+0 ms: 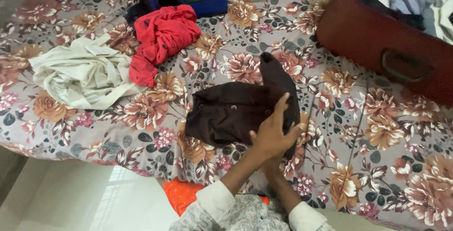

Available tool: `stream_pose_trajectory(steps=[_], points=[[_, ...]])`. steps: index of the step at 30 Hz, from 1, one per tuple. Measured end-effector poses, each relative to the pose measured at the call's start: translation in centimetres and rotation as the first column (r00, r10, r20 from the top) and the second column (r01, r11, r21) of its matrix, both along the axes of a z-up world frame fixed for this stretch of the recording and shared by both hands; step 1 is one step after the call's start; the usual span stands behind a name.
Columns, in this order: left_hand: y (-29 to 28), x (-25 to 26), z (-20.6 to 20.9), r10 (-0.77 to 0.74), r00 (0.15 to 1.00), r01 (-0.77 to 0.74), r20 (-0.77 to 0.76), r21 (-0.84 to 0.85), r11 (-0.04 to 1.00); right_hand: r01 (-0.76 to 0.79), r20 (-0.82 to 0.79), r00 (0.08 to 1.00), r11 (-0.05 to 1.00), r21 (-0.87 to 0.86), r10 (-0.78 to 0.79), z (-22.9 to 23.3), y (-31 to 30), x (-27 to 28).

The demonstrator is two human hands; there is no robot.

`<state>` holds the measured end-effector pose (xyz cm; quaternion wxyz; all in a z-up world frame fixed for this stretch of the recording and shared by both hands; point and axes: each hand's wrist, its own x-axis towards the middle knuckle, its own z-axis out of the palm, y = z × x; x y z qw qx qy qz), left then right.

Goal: The person folds a brown button-up jacket and a red patterned shirt on a bed, placing the folded brown jacket into an open suitcase.

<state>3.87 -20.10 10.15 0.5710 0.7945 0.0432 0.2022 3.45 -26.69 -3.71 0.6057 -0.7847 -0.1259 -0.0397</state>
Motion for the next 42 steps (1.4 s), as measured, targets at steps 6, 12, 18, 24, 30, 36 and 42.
stream_pose_trajectory(steps=[6, 12, 18, 24, 30, 36, 42], points=[[-2.8, 1.6, 0.9, -0.294, 0.956, 0.295, -0.024, 0.089, 0.951, -0.16, -0.093, 0.87, 0.455, 0.876, 0.485, 0.1, -4.6, 4.1], [-3.0, 0.8, -0.6, -0.255, 0.949, 0.236, 0.184, 0.116, 0.965, 0.05, 0.066, 0.992, 0.83, 0.556, -0.103, 1.8, -7.5, 5.0], [12.2, -4.6, -6.6, 0.589, 0.783, -0.459, 0.2, 0.825, 0.33, 0.343, 0.173, 0.905, 0.907, 0.246, -0.389, 3.0, -7.4, 6.2], [18.2, -7.6, -9.7, 0.658, 0.701, -0.263, -0.276, 0.757, 0.598, 0.303, 0.022, 0.938, 0.85, 0.431, -0.345, 3.3, -6.1, 6.4], [18.2, -5.8, -11.3, 0.565, 0.813, -0.399, 0.143, 0.843, 0.361, 0.334, 0.025, 0.922, 0.827, 0.453, -0.386, 2.8, -6.5, 6.6], [19.1, -3.5, -13.0, 0.494, 0.863, -0.369, 0.101, 0.794, 0.483, 0.37, -0.008, 0.913, 0.819, 0.439, -0.408, 2.1, -6.4, 6.9], [17.8, -2.7, -12.8, 0.516, 0.855, -0.403, 0.047, 0.686, 0.606, 0.341, 0.023, 0.923, 0.843, 0.417, -0.385, 2.8, -6.6, 6.3]])
